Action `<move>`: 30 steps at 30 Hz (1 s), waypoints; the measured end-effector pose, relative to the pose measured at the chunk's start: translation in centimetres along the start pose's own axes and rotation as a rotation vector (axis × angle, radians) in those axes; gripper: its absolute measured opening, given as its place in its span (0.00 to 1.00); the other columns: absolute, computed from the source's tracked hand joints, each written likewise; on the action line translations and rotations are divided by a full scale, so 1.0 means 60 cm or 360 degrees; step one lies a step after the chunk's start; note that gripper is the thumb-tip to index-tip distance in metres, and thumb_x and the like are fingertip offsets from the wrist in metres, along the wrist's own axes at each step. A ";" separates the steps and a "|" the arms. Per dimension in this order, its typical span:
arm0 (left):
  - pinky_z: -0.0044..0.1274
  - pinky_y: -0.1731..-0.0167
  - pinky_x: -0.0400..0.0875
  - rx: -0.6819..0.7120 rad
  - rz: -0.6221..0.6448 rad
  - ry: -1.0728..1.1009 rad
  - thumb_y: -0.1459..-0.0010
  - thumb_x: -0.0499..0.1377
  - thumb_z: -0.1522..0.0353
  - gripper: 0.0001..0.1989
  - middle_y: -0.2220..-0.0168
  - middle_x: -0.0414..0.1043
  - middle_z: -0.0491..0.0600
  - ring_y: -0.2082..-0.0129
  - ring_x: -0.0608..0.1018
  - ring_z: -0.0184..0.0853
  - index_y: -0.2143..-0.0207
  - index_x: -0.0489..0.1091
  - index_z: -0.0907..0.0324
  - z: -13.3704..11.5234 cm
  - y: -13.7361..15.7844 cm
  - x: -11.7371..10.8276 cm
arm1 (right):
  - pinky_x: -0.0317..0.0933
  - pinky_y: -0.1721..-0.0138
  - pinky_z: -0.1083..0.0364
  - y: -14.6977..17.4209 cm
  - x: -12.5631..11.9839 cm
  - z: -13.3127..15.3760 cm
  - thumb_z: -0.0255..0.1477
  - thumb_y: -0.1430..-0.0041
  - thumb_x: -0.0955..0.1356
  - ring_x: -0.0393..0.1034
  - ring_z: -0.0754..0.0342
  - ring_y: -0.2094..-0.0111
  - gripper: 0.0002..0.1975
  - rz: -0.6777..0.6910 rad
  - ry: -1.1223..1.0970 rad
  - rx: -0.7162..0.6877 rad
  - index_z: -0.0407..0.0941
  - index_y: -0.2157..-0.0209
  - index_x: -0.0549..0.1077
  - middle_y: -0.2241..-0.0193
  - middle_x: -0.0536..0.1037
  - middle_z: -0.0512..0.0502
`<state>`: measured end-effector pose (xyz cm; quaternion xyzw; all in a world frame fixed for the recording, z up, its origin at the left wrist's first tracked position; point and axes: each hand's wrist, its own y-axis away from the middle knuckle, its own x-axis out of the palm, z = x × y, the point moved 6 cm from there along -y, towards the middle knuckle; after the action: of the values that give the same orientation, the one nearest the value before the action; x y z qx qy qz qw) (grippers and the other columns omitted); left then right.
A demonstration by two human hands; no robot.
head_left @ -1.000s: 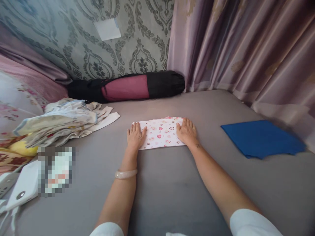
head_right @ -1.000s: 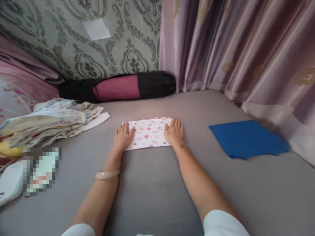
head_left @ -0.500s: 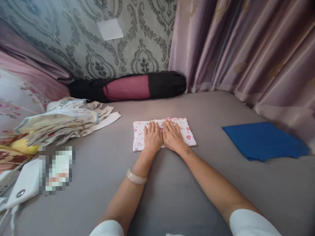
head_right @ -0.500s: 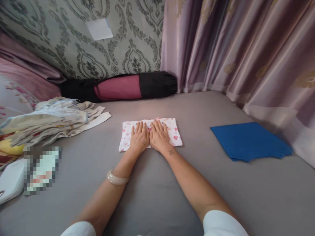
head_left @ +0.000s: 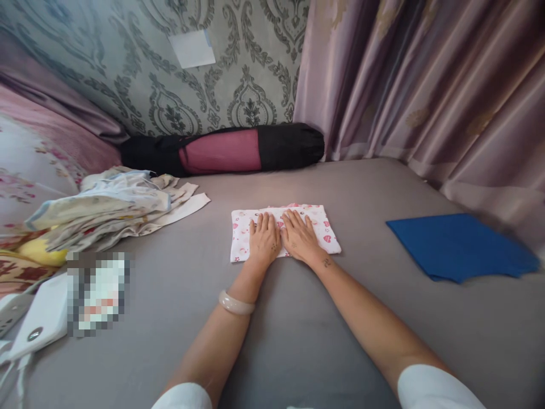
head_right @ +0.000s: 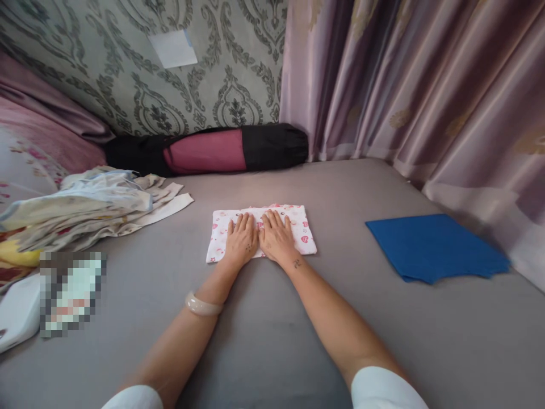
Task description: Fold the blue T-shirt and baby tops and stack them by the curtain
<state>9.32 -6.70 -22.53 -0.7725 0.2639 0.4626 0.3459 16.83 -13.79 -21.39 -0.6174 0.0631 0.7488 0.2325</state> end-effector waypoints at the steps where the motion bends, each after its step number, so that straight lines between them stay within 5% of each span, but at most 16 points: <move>1: 0.43 0.36 0.42 0.0012 -0.0020 -0.0044 0.35 0.43 0.64 0.26 0.36 0.56 0.63 0.34 0.56 0.47 0.38 0.59 0.67 0.000 -0.003 -0.003 | 0.35 0.35 0.40 -0.003 -0.002 0.002 0.31 0.33 0.52 0.44 0.45 0.33 0.27 -0.0021 0.0004 -0.0017 0.37 0.37 0.59 0.34 0.54 0.38; 13: 0.42 0.37 0.48 0.0034 0.0184 -0.0380 0.32 0.38 0.64 0.26 0.35 0.55 0.55 0.34 0.58 0.44 0.37 0.58 0.63 -0.001 -0.014 -0.002 | 0.35 0.35 0.42 -0.017 0.014 0.004 0.31 0.33 0.51 0.46 0.47 0.34 0.27 -0.0038 0.0021 -0.0077 0.37 0.37 0.59 0.34 0.55 0.41; 20: 0.43 0.36 0.47 -0.0008 0.0049 -0.0410 0.33 0.39 0.62 0.27 0.35 0.55 0.57 0.34 0.56 0.45 0.37 0.57 0.63 0.009 -0.009 -0.011 | 0.35 0.35 0.42 -0.010 0.000 -0.005 0.31 0.33 0.53 0.43 0.47 0.33 0.27 -0.0077 0.0023 0.0013 0.37 0.36 0.58 0.34 0.54 0.40; 30: 0.44 0.37 0.48 -0.0013 0.0133 -0.0437 0.32 0.38 0.60 0.28 0.35 0.54 0.58 0.35 0.57 0.46 0.36 0.56 0.62 0.016 -0.006 0.001 | 0.34 0.35 0.41 -0.007 0.011 -0.015 0.33 0.33 0.53 0.45 0.45 0.34 0.27 -0.0058 0.0037 0.0103 0.37 0.36 0.57 0.34 0.55 0.38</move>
<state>9.10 -5.74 -22.79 -0.6915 0.2442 0.5791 0.3560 17.73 -13.60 -22.15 -0.6193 0.0786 0.7348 0.2653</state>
